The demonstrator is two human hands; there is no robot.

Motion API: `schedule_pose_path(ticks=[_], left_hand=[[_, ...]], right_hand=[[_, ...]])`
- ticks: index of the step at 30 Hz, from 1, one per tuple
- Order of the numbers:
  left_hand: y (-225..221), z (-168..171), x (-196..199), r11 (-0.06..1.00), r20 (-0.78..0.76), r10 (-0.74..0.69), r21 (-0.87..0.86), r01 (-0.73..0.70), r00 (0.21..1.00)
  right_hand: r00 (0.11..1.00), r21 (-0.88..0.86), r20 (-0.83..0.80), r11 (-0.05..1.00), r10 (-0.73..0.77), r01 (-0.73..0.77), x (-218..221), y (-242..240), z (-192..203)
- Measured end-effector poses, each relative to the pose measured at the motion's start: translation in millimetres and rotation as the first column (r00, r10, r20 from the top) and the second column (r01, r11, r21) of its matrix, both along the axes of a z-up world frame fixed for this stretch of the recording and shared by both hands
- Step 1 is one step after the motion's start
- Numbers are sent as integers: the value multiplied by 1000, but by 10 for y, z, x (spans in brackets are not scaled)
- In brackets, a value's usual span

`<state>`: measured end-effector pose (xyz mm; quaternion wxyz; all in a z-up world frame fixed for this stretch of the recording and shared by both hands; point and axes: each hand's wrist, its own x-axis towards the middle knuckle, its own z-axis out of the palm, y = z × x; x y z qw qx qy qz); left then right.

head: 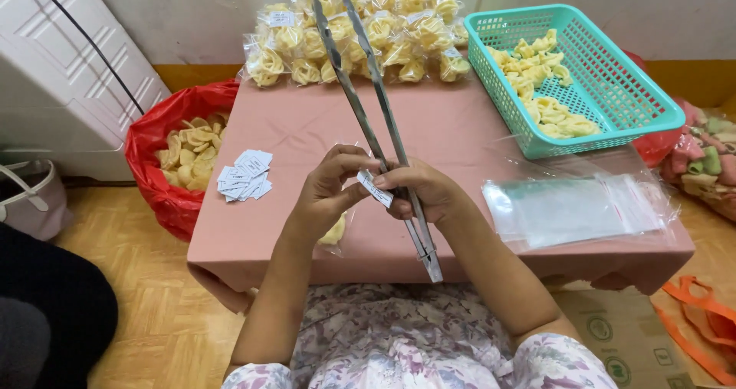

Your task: Packaging individual snacks into small plastic bags using tongs and hands.

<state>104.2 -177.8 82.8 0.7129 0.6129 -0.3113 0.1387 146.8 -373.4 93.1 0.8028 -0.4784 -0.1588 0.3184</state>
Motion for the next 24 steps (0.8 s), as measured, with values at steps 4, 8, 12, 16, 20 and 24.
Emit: schedule_pose_path(ticks=[4,8,12,16,20,24], left_hand=[[17,-22,32,982,119,187,-26,-185,975],[33,-62,-30,942,101,324,52,-331,941],[-13,-7,-93,882,177,441,94,-461,880],[-75,91,-169,854,194,484,107,-509,854],[-59,-113,-118,857,142,488,111,-504,861],[-121,17,-236,945,-3,325,28,-325,946]], right_hand=[[998,-31,9,997,-70,70,-61,51,-9],[980,-38,93,983,-175,179,-272,26,229],[961,38,190,980,-201,197,-200,-55,-50],[942,23,254,975,-222,223,-301,-40,54],[917,-1,279,955,-284,296,-330,-7,41],[902,13,278,941,-329,339,-351,3,117]])
